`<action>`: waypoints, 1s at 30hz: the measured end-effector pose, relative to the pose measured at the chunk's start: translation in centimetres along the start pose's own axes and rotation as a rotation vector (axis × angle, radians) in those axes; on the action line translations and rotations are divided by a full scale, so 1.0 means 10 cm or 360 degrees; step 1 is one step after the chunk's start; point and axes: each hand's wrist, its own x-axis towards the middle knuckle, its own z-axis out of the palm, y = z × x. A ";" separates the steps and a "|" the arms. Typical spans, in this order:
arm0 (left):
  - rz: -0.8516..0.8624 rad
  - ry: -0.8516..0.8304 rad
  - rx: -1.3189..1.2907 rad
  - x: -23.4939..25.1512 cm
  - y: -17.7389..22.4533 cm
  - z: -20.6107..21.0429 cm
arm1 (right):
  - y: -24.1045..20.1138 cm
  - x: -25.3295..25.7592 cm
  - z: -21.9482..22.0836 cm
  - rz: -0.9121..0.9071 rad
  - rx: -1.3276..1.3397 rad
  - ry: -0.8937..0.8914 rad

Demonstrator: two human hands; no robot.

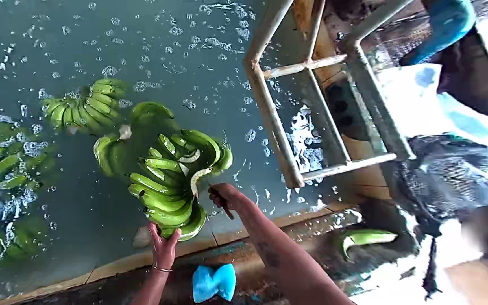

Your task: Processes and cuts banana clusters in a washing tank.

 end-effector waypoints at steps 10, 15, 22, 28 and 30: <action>0.0148 -0.0114 0.0150 0.01 -0.14 -0.29 | 0.32 0.19 -0.01 0.0155 0.0224 -0.0134; 0.0295 -0.0174 0.0250 0.01 -0.18 -0.35 | 0.33 0.13 0.03 0.0065 0.0117 -0.0080; 0.0276 -0.0222 0.0285 0.03 -0.21 -0.36 | 0.36 -0.05 0.19 0.0153 0.0767 -0.0242; 0.0269 -0.0249 0.0375 0.09 -0.33 -0.31 | 0.32 0.21 0.24 0.0028 0.0808 -0.0291; 0.0171 -0.0237 0.0359 0.11 -0.27 -0.35 | 0.40 -0.07 0.28 -0.0102 0.0530 -0.0246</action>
